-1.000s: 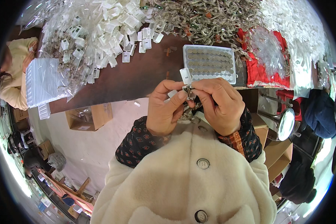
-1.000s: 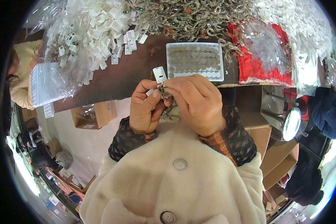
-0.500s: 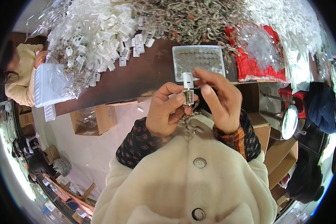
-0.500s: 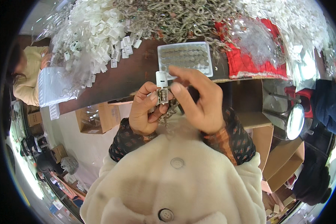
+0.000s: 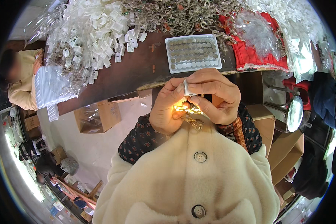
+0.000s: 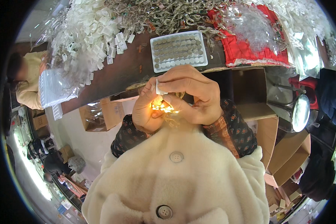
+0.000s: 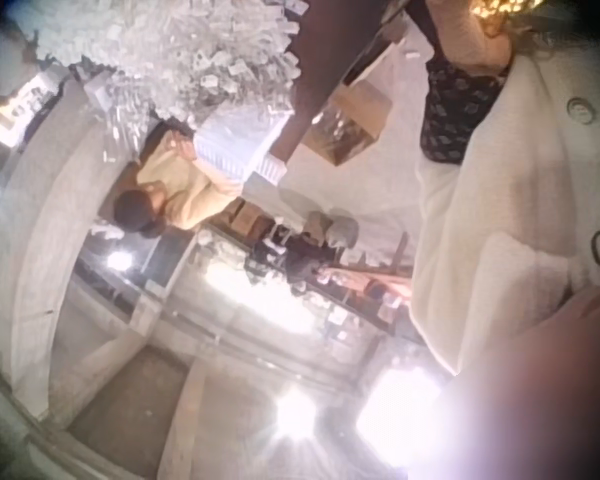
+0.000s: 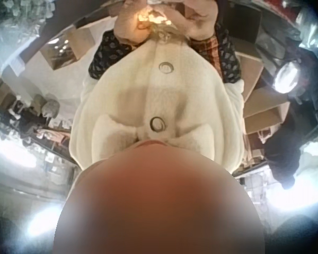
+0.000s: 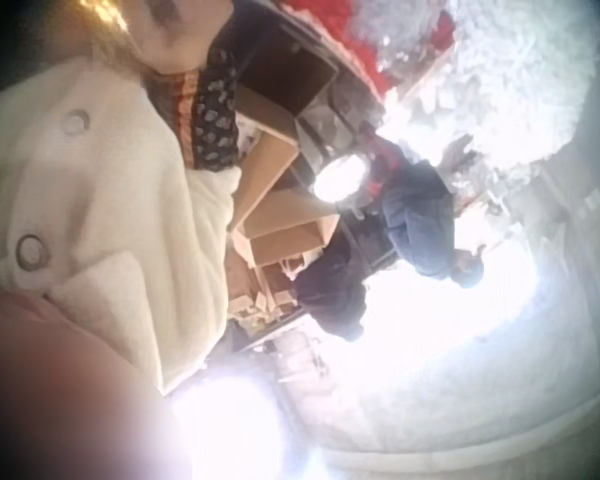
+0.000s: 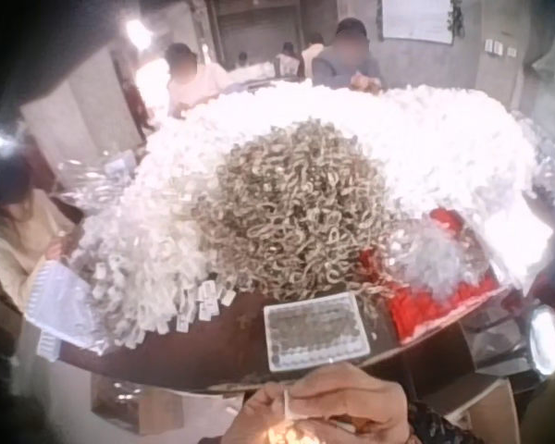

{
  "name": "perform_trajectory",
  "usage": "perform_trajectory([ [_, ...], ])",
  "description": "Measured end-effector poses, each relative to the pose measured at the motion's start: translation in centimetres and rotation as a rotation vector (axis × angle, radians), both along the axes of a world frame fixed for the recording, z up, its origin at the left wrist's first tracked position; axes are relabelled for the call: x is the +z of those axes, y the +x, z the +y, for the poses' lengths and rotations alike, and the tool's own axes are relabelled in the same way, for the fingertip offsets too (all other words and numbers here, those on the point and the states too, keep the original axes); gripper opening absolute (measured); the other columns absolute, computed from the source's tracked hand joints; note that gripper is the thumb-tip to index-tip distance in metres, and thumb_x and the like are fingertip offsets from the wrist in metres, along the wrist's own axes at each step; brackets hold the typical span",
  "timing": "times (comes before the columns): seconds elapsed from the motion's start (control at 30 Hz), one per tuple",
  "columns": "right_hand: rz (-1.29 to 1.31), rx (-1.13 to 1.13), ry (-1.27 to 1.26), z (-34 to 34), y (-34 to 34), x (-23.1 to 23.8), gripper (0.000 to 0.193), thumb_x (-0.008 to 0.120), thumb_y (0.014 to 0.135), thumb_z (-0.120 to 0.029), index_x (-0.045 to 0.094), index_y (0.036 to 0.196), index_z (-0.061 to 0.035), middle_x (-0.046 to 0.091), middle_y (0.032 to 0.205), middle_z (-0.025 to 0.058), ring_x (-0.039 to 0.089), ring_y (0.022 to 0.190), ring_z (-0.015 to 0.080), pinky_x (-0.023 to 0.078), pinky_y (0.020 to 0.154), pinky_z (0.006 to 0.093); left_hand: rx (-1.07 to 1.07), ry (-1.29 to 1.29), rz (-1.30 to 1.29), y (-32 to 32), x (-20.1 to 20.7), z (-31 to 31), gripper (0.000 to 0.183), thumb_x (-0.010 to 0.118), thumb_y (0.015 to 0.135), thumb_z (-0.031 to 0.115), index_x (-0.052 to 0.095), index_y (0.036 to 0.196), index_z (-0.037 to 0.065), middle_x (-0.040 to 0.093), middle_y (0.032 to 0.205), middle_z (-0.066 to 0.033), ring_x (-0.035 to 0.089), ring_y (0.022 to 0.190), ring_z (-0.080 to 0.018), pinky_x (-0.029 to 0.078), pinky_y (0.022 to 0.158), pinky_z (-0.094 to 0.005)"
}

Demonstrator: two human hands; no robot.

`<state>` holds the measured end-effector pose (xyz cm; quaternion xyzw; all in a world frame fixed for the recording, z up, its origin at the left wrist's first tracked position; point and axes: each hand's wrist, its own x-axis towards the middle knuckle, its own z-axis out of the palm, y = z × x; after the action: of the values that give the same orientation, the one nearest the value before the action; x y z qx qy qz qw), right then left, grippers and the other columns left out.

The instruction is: The person repeatedly picks small white plastic LED modules and metal contacts from a tray, inserts the contacts into the modules, and tests each unit by pressing it to light up. The person places tested units back on the table and continues the cycle.

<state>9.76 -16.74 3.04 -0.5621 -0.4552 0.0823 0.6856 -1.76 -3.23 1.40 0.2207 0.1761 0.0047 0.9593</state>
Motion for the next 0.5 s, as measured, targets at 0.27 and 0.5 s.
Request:
perform_trajectory([
  [0.27, -0.06, -0.128, 0.0, -0.1, -0.1, -1.0, 0.027, 0.069, 0.074, 0.011, 0.07, 0.098, 0.0011, 0.069, 0.106, 0.0141, 0.066, 0.1, 0.0288, 0.054, 0.088, 0.0382, -0.127, -0.167, -0.082, 0.6, 0.2, -0.4, 0.04, 0.06, 0.1, 0.035, 0.053, 0.135, 0.015, 0.059, 0.117, 0.0013, 0.057, 0.094, -0.0042, 0.043, 0.059, -0.0154],
  [0.5, -0.134, -0.117, -0.031, -1.6, 0.8, -1.3, 0.028, 0.071, 0.079, 0.008, 0.069, 0.105, -0.0005, 0.069, 0.108, 0.0147, 0.066, 0.102, 0.0308, 0.054, 0.087, 0.0379, -0.077, -0.03, 0.047, 1.3, -0.1, -2.0, 0.031, 0.062, 0.099, 0.039, 0.056, 0.121, 0.019, 0.06, 0.097, 0.0029, 0.055, 0.078, -0.0061, 0.047, 0.062, -0.0206],
])
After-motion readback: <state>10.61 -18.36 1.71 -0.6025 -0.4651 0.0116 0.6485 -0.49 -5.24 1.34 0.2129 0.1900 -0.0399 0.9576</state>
